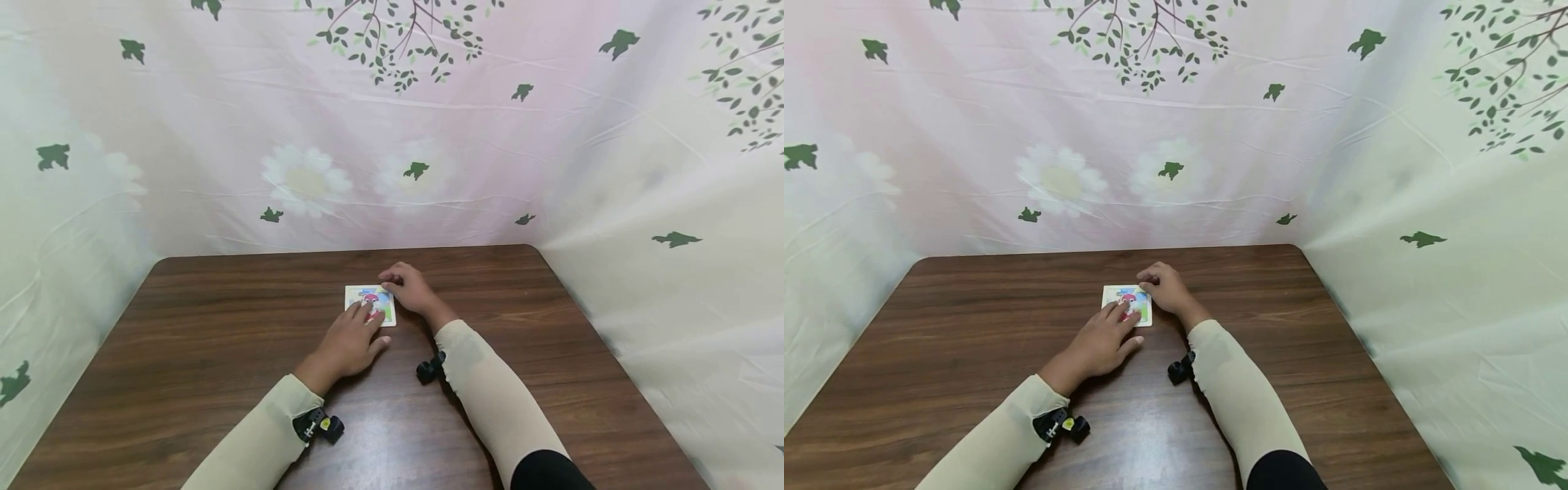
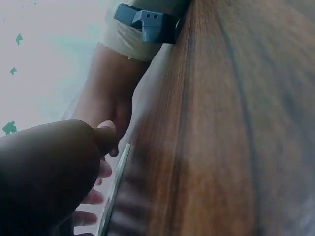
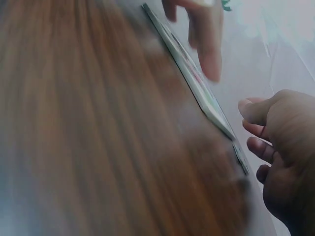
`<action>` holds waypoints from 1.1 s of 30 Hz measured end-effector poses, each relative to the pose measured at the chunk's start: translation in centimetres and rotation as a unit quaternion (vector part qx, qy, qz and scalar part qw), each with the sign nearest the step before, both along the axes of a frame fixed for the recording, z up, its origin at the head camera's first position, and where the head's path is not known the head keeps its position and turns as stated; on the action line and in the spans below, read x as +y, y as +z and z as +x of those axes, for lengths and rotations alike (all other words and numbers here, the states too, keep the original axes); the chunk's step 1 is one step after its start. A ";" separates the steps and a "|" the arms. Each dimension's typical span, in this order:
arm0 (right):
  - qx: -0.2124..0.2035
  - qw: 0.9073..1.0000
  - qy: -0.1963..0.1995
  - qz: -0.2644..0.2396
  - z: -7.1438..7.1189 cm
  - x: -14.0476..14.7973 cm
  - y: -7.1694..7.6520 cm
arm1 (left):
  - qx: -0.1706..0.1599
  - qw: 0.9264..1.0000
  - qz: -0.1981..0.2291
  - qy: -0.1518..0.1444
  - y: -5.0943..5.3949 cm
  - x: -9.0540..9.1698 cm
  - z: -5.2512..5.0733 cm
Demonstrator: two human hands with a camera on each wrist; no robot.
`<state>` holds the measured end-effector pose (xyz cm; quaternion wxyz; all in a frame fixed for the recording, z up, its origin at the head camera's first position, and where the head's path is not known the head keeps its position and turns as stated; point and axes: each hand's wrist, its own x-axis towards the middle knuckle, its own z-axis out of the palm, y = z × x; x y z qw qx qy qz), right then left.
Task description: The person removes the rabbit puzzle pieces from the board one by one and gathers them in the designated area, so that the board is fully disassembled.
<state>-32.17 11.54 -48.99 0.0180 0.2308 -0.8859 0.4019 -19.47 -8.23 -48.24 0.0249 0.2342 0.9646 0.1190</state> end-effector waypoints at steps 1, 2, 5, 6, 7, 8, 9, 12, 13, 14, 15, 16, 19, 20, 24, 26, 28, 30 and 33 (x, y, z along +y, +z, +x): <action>0.001 1.000 0.004 0.003 0.0 -0.3 0.0 | -0.001 1.000 0.001 -0.001 0.0 0.0 0.0; 0.001 1.000 0.008 0.007 -0.1 -0.6 0.0 | -0.003 1.000 0.001 -0.002 -0.1 0.0 0.1; 0.004 1.000 0.021 0.021 -0.2 -1.4 0.0 | -0.001 1.000 -0.001 -0.008 -0.2 0.0 0.1; 0.005 0.999 0.026 0.026 -0.2 -1.6 -0.1 | 0.000 1.000 -0.002 -0.011 -0.2 0.0 0.0; 0.007 0.999 0.030 0.032 -0.3 -1.8 -0.1 | 0.002 1.000 -0.003 -0.013 -0.2 0.0 0.0; 0.008 0.999 0.035 0.037 -0.4 -2.0 -0.1 | 0.002 1.000 -0.005 -0.015 -0.2 0.0 0.0; 0.010 0.998 0.040 0.042 -0.4 -2.1 -0.1 | 0.003 1.000 -0.006 -0.017 -0.3 0.0 0.0; 0.011 0.997 0.053 0.051 -0.4 -2.3 -0.1 | -0.003 1.000 -0.012 -0.018 -0.1 0.0 0.1; 0.008 0.997 0.057 0.052 -0.3 -2.4 0.0 | -0.007 1.000 -0.015 -0.018 -0.1 0.0 0.1; 0.004 0.997 0.060 0.053 -0.3 -2.4 0.0 | -0.011 1.000 -0.017 -0.017 -0.1 0.0 0.1; 0.000 0.997 0.063 0.054 -0.2 -2.4 0.1 | -0.015 1.000 -0.018 -0.017 0.0 0.0 0.2; -0.005 0.996 0.066 0.055 -0.2 -2.5 0.1 | -0.020 0.999 -0.019 -0.016 0.0 0.0 0.2; -0.013 0.995 0.075 0.070 0.0 -2.5 0.2 | -0.032 0.999 -0.027 -0.013 0.1 0.1 0.3; -0.013 0.994 0.079 0.079 0.0 -2.5 0.2 | -0.035 0.999 -0.029 -0.012 0.1 0.1 0.4; -0.013 0.990 0.093 0.107 0.0 -2.5 0.2 | -0.041 0.998 -0.038 -0.012 0.1 0.1 0.5; -0.013 0.988 0.096 0.118 0.0 -2.6 0.2 | -0.040 0.998 -0.038 -0.014 0.1 0.1 0.5; -0.012 0.987 0.096 0.126 0.0 -2.7 0.3 | -0.038 0.998 -0.038 -0.016 0.1 0.1 0.5; -0.012 0.986 0.097 0.133 0.1 -2.8 0.4 | -0.036 0.998 -0.038 -0.017 0.1 0.1 0.5; -0.016 0.985 0.095 0.142 0.1 -3.0 0.5 | -0.037 0.998 -0.037 -0.017 0.1 0.0 0.5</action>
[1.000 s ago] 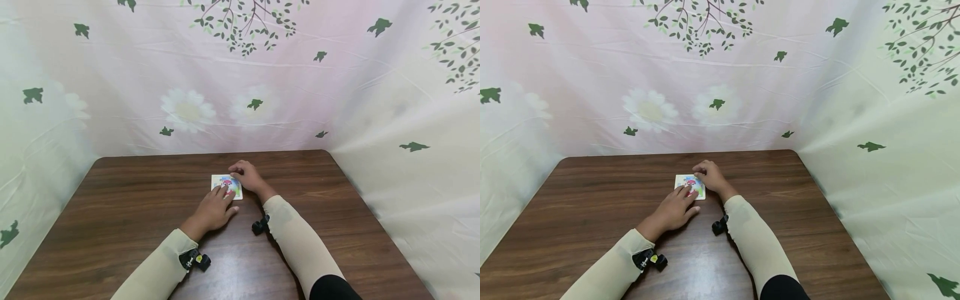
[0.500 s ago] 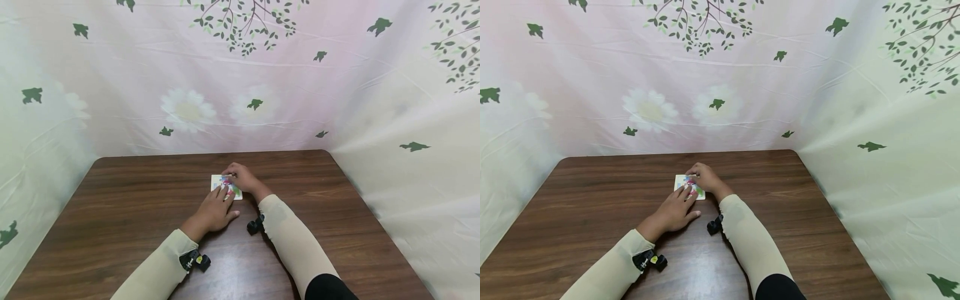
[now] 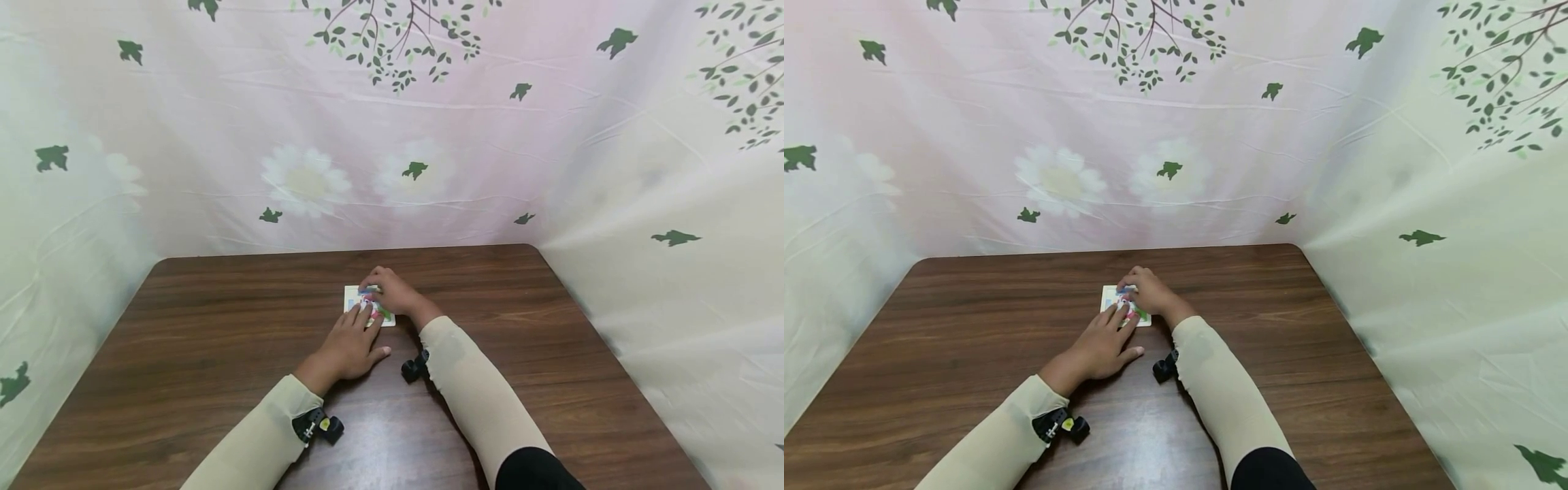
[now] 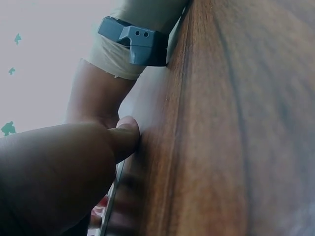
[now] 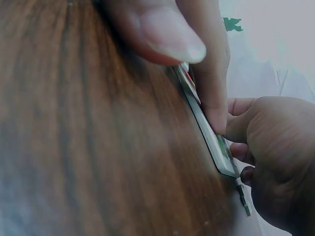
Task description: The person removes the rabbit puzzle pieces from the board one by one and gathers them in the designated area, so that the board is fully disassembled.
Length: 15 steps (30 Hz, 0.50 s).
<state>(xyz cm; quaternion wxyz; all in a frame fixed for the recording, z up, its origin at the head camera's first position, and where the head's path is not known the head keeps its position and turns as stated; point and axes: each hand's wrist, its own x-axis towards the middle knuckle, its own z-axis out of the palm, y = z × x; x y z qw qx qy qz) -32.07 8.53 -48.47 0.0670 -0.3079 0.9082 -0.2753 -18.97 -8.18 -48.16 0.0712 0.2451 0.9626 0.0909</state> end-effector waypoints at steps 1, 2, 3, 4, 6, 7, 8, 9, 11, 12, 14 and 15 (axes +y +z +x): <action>-0.003 1.000 -0.001 0.004 0.0 -0.1 0.1 | -0.001 1.000 -0.001 0.000 0.0 0.0 0.0; -0.005 1.000 -0.001 0.007 0.0 -0.1 0.1 | -0.002 1.000 -0.001 -0.001 0.0 0.0 0.0; -0.007 1.000 -0.002 0.012 0.1 -0.2 0.2 | -0.003 1.000 0.000 -0.001 -0.1 0.0 0.0; -0.009 1.000 -0.003 0.017 0.1 -0.3 0.2 | -0.004 1.000 0.002 -0.002 0.0 0.0 0.0; -0.017 1.000 -0.005 0.025 0.1 -0.5 0.3 | -0.003 1.000 0.005 -0.003 0.0 0.0 0.1; -0.021 0.999 -0.006 0.028 0.1 -0.5 0.4 | -0.003 1.000 0.005 -0.003 0.1 0.0 0.1; -0.025 0.999 -0.008 0.030 0.1 -0.6 0.5 | -0.002 1.000 0.006 -0.004 0.0 0.0 0.1; -0.028 0.999 -0.010 0.032 0.1 -0.7 0.5 | -0.002 1.000 0.007 -0.004 0.1 0.0 0.1; -0.033 0.999 -0.015 0.033 0.1 -0.8 0.7 | -0.003 1.000 0.007 -0.003 0.0 -0.1 0.0; -0.035 0.999 -0.016 0.032 0.1 -0.8 0.7 | -0.005 1.000 0.006 -0.003 0.0 -0.1 0.0; -0.035 0.999 -0.018 0.033 0.0 -0.8 0.7 | -0.007 1.000 0.008 -0.002 0.0 -0.1 -0.1; -0.034 0.999 -0.018 0.032 0.0 -0.8 0.7 | -0.007 1.000 0.008 -0.002 0.0 -0.1 -0.1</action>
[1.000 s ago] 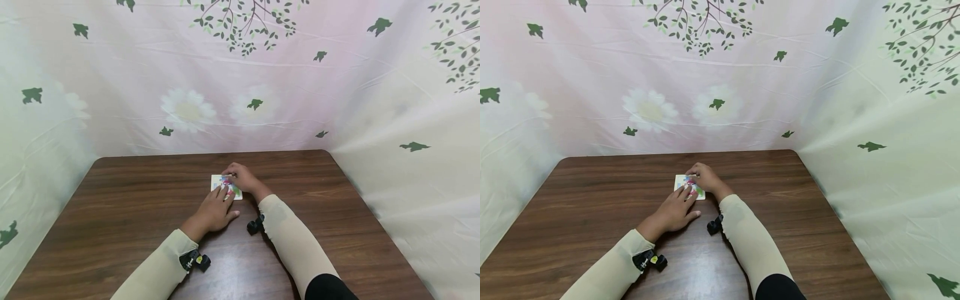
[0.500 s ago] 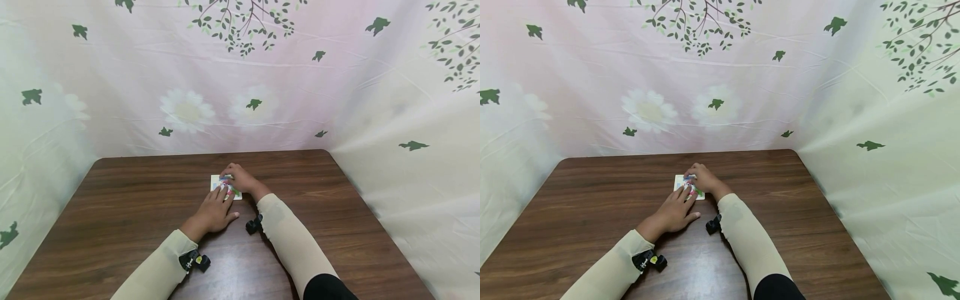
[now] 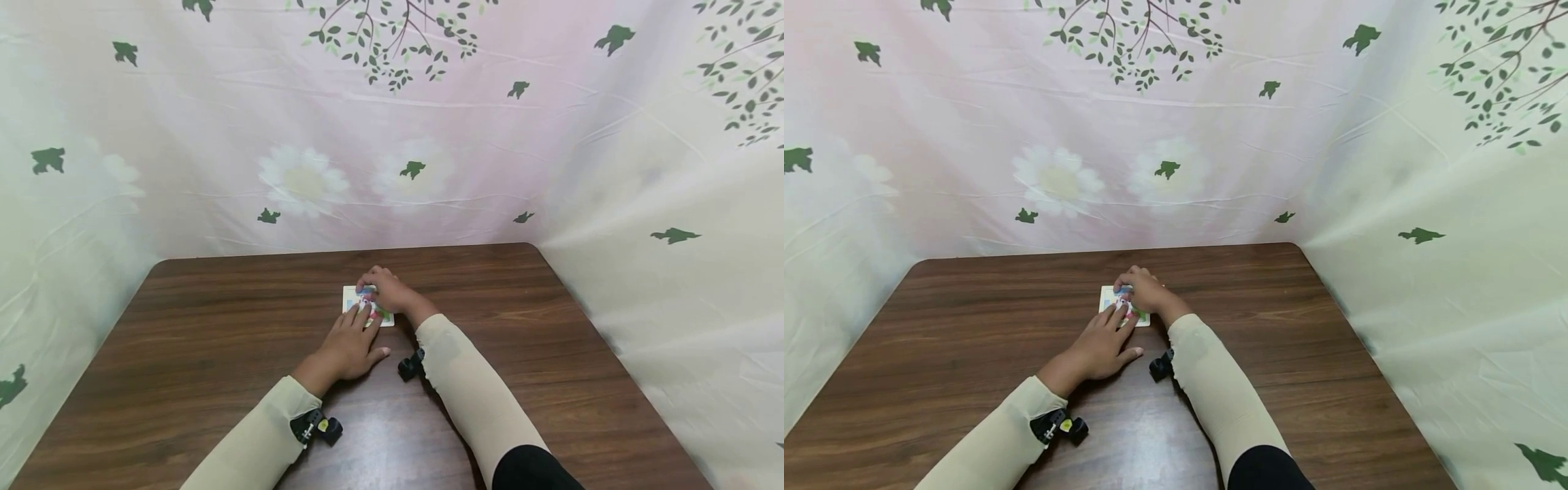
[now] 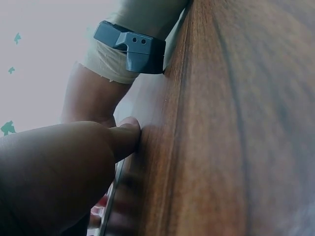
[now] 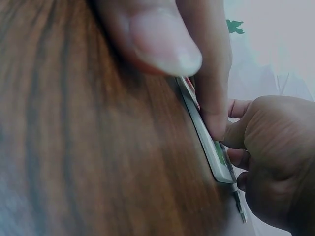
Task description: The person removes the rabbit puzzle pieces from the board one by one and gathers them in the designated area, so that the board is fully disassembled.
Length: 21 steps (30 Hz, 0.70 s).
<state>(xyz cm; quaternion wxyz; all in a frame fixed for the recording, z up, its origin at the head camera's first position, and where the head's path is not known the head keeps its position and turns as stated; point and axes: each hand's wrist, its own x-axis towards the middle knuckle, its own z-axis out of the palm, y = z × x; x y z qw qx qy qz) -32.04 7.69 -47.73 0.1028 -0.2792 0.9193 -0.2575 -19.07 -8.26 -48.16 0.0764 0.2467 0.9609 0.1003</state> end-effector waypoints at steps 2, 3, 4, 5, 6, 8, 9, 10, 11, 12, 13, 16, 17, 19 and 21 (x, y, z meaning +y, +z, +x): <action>0.001 1.000 0.000 -0.001 0.1 0.0 0.0 | 0.000 1.000 0.003 0.000 0.0 0.0 0.0; 0.002 1.000 0.000 -0.002 0.1 -0.1 0.0 | 0.001 1.000 0.005 -0.001 -0.1 -0.1 0.0; 0.003 1.000 0.000 -0.004 0.1 -0.1 -0.1 | 0.003 1.000 0.008 -0.002 -0.1 -0.1 0.0; 0.002 1.000 -0.001 -0.007 0.2 -0.1 0.0 | 0.002 1.000 0.011 -0.003 -0.2 -0.1 0.0; 0.001 1.000 0.000 -0.010 0.2 0.0 -0.1 | 0.000 1.000 0.013 -0.004 -0.3 -0.1 -0.1; 0.001 1.000 0.002 -0.015 0.2 0.0 -0.1 | -0.002 1.000 0.018 -0.004 -0.4 -0.1 -0.2; 0.005 1.000 0.004 -0.016 0.2 0.1 -0.1 | -0.004 1.000 0.019 -0.003 -0.5 -0.1 -0.2; 0.008 1.000 0.006 -0.018 0.2 0.1 -0.1 | -0.007 1.000 0.020 -0.003 -0.6 -0.1 -0.3; 0.014 1.000 0.007 -0.019 0.1 0.2 -0.1 | -0.010 1.000 0.019 -0.001 -0.7 0.0 -0.3; 0.022 1.000 0.009 -0.020 0.1 0.2 -0.2 | -0.012 1.000 0.017 0.000 -0.7 0.0 -0.3; 0.028 0.999 0.009 -0.023 0.2 0.3 -0.2 | -0.012 1.000 0.017 0.000 -0.7 0.0 -0.4; 0.044 0.998 0.006 -0.032 0.3 0.3 -0.2 | -0.008 1.000 0.016 0.001 -0.4 0.0 -0.2; 0.048 0.998 0.005 -0.037 0.3 0.3 -0.2 | -0.007 1.000 0.013 0.001 -0.3 0.0 -0.1; 0.046 0.998 0.001 -0.048 0.4 0.3 -0.1 | -0.002 1.000 0.012 0.000 -0.1 0.1 0.1; 0.043 0.998 -0.001 -0.055 0.4 0.3 -0.1 | 0.000 1.000 0.010 0.000 0.1 0.1 0.2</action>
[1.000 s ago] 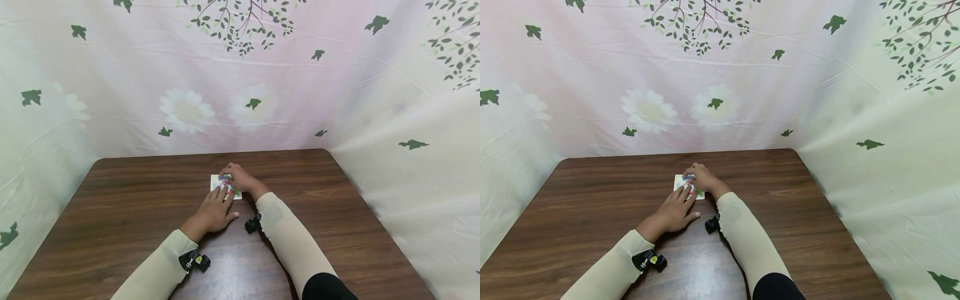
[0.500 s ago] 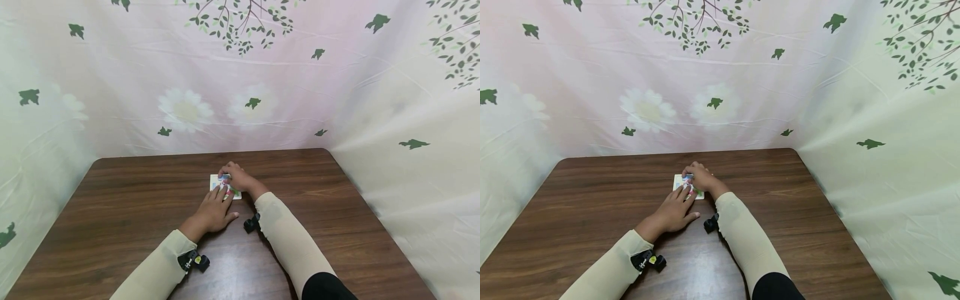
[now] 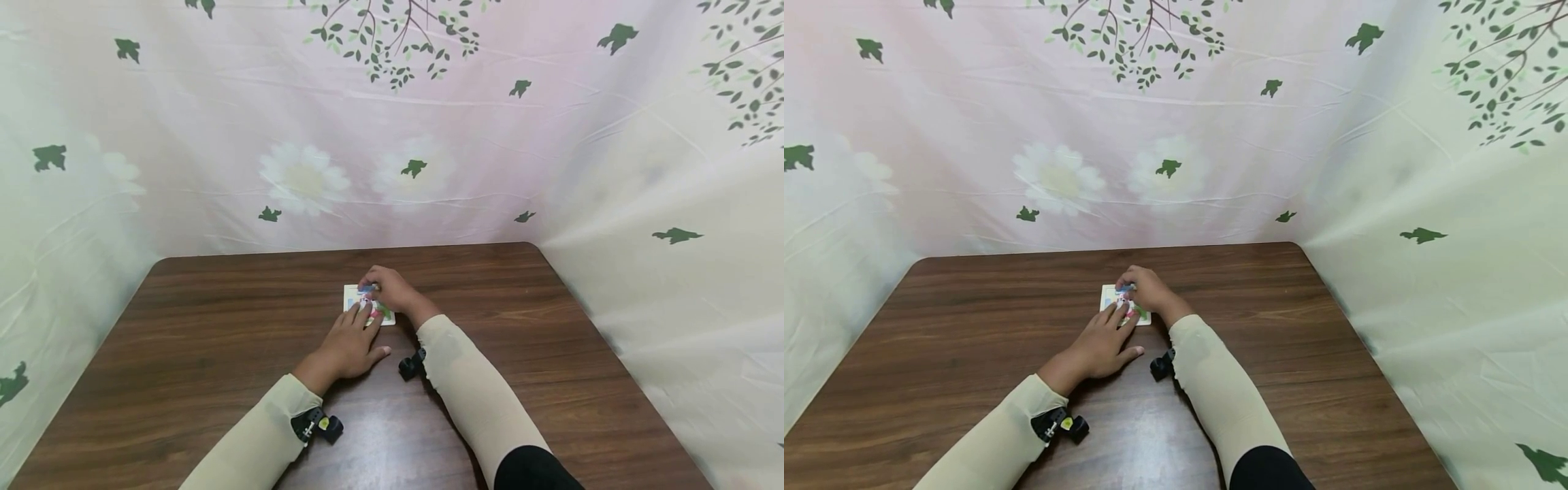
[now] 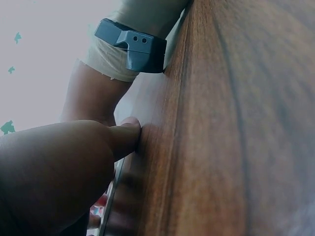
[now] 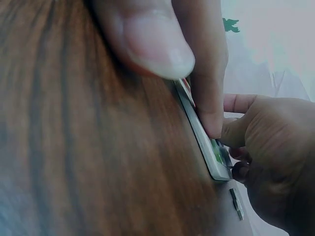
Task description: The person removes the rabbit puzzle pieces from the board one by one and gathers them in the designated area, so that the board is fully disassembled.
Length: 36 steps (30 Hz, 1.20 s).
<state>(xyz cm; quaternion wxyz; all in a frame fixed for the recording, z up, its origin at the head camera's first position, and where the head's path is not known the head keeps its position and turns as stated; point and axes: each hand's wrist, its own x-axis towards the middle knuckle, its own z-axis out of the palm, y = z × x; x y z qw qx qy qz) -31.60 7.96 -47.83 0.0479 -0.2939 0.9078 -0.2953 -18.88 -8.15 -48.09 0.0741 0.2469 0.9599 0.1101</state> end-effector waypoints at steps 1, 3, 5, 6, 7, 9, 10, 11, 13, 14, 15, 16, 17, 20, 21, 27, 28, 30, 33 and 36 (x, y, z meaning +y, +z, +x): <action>-0.003 1.000 -0.002 -0.002 0.0 0.0 0.0 | 0.000 1.000 -0.001 0.000 0.0 0.0 0.0; -0.014 1.000 -0.006 -0.004 0.0 -0.1 0.0 | 0.000 1.000 -0.003 0.000 0.1 0.0 0.1; -0.017 1.000 -0.008 -0.004 0.1 -0.1 0.0 | 0.000 1.000 -0.002 -0.001 0.1 0.0 0.1; -0.018 1.000 -0.008 -0.003 0.1 -0.1 0.0 | 0.000 1.000 -0.001 -0.001 0.1 0.0 0.1; -0.018 1.000 -0.009 -0.004 0.1 -0.1 0.0 | 0.001 1.000 0.000 -0.002 0.1 0.0 0.1; -0.018 1.000 -0.008 -0.004 0.1 -0.1 0.1 | 0.000 1.000 0.003 -0.002 0.2 0.0 0.2; -0.017 1.000 -0.007 -0.005 0.2 -0.1 0.1 | 0.000 1.000 0.004 -0.002 0.3 0.0 0.2; -0.017 1.000 -0.007 -0.006 0.2 0.0 0.2 | -0.001 1.000 0.006 -0.002 0.3 0.0 0.2; -0.019 1.000 -0.007 -0.005 0.3 0.1 0.3 | -0.004 1.000 0.004 -0.001 0.4 -0.1 0.2; -0.019 1.000 -0.007 -0.004 0.3 0.1 0.3 | -0.006 1.000 0.004 -0.001 0.4 -0.1 0.2; -0.021 1.000 -0.007 -0.004 0.3 0.2 0.3 | -0.006 1.000 0.004 0.000 0.4 -0.1 0.2; -0.022 1.000 -0.007 -0.005 0.3 0.2 0.4 | -0.006 1.000 0.003 -0.001 0.4 -0.1 0.2; -0.023 1.000 -0.008 -0.005 0.3 0.3 0.3 | -0.006 1.000 0.003 -0.001 0.4 -0.1 0.2; -0.023 1.000 -0.003 -0.004 0.4 0.4 0.3 | -0.006 1.000 0.002 -0.001 0.5 -0.1 0.2; -0.021 1.000 0.000 -0.003 0.4 0.4 0.4 | -0.005 1.000 0.002 -0.002 0.5 0.0 0.2; -0.003 0.999 0.025 0.031 0.5 0.3 0.7 | -0.003 1.000 0.000 -0.002 0.5 -0.1 0.3; -0.003 0.999 0.027 0.036 0.6 0.3 0.7 | -0.003 1.000 0.000 -0.002 0.5 -0.1 0.2; -0.007 0.999 0.026 0.048 0.6 0.3 0.7 | -0.005 1.000 0.002 -0.002 0.5 -0.1 0.2; -0.012 0.998 0.023 0.060 0.6 0.3 0.8 | -0.008 1.000 0.002 -0.002 0.4 -0.1 0.2; -0.010 0.997 0.028 0.069 0.7 0.4 0.9 | -0.010 1.000 0.001 -0.001 0.4 -0.1 0.2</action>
